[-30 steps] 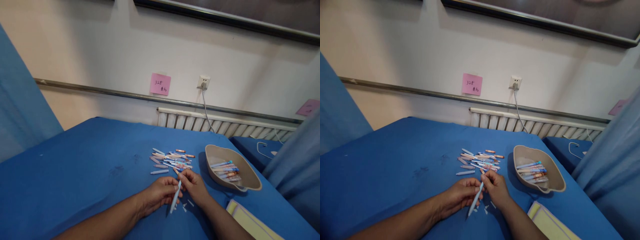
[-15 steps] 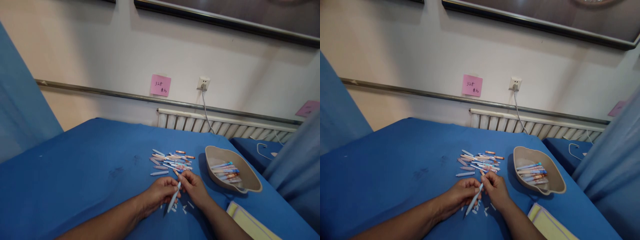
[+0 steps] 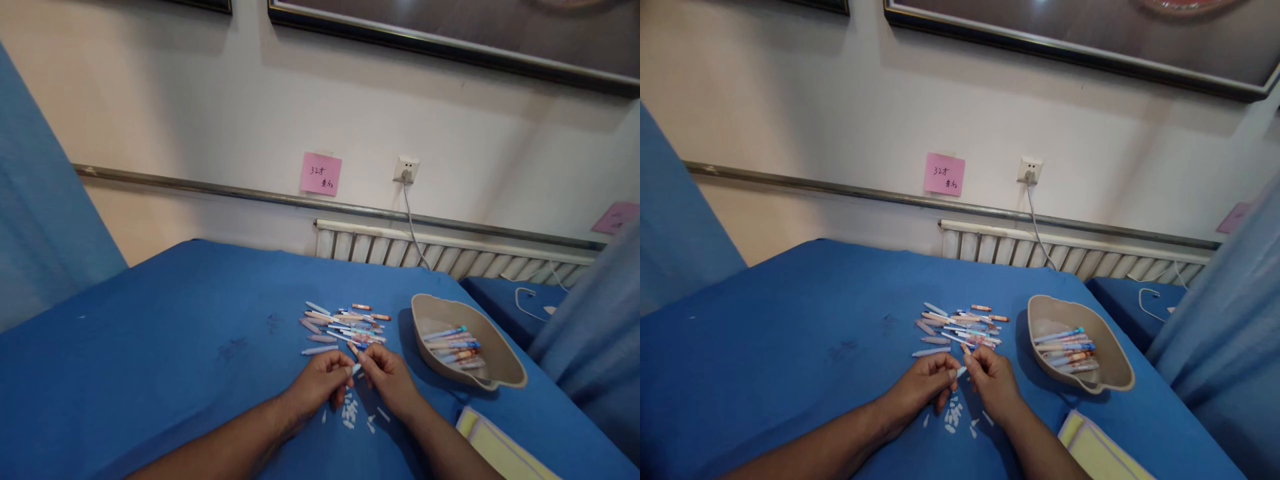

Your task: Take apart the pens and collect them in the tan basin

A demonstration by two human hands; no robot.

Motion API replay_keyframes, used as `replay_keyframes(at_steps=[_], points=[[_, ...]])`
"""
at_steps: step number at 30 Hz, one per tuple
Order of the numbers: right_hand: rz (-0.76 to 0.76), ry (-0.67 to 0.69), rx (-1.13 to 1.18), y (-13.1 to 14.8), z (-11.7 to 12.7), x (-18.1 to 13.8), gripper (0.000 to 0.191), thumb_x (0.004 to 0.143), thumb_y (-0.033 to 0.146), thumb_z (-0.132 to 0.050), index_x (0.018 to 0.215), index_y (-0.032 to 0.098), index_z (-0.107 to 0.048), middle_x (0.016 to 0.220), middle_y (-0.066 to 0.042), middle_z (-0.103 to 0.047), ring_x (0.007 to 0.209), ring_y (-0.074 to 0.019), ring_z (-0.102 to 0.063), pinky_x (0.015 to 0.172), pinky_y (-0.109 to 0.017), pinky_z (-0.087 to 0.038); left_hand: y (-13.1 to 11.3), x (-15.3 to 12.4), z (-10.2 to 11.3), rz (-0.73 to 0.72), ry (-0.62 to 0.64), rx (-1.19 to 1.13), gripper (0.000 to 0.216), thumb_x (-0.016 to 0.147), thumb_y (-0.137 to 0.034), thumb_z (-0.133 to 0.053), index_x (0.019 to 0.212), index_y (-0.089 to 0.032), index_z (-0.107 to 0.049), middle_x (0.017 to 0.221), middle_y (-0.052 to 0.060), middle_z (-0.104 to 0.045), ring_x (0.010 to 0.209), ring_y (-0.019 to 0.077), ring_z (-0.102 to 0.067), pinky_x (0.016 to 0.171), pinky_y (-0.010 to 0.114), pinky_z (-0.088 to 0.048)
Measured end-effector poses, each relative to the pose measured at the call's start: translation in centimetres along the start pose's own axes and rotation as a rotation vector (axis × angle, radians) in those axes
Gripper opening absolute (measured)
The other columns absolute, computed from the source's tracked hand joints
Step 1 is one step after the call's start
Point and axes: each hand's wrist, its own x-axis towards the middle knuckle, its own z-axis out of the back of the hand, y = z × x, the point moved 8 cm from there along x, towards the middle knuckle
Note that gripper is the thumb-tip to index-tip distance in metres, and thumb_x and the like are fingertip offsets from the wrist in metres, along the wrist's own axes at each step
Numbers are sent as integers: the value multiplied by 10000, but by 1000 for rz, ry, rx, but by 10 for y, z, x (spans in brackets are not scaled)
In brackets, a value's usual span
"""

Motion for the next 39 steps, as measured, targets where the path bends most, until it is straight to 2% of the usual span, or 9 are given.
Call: replay_keyframes(at_steps=[14,22,25,28,30,34,37,39], points=[[-10,13,3,-2,-3,0,381,821,502,-495,618,179,-490,473,54,-471,439,-89,-420,464,-205,-318,2,2,2,-19,7,65,336,711,-485,-602,692,-161,-516,440,-71,-480,339,60,-404,374,169,-320],[32,1,-23,9,-2,-3,413,842,538,-436,670,179,-545,516,33,-514,497,-115,-479,501,-218,-353,-1,3,3,-19,3,58,353,671,-489,-650,708,-161,-526,499,-70,-499,346,57,-420,359,170,-319],[19,-132,45,8,15,0,399,827,553,-446,728,184,-561,539,29,-525,511,-126,-486,514,-226,-371,-6,5,12,-36,-56,59,332,677,-471,-645,700,-160,-531,492,-67,-500,352,60,-415,367,173,-320],[-32,-285,141,-2,35,5,372,769,562,-520,748,192,-547,507,47,-481,456,-120,-442,453,-224,-361,-12,8,30,-73,-187,42,321,686,-459,-637,675,-158,-527,473,-68,-484,352,55,-399,378,171,-298],[-50,-340,178,-10,44,9,355,733,548,-565,762,195,-542,514,51,-480,439,-115,-430,427,-223,-362,-15,9,41,-87,-267,24,324,684,-460,-636,665,-157,-523,477,-65,-488,356,54,-398,384,170,-289],[-57,-285,134,-20,38,13,295,724,483,-584,770,193,-551,570,27,-541,457,-121,-458,424,-226,-378,-15,10,51,-81,-329,10,333,683,-469,-630,639,-162,-508,450,-67,-468,361,64,-403,388,173,-294],[2,-202,-10,-17,28,13,228,739,421,-581,771,195,-583,618,7,-592,536,-142,-526,505,-241,-417,-16,10,50,-76,-328,8,341,679,-475,-633,621,-165,-503,423,-71,-448,365,71,-410,389,175,-295],[42,-198,-79,-14,28,13,209,743,405,-578,765,198,-597,634,0,-608,571,-150,-552,539,-245,-428,-16,10,49,-75,-320,3,345,676,-478,-637,621,-165,-504,422,-69,-453,366,71,-409,388,174,-291]])
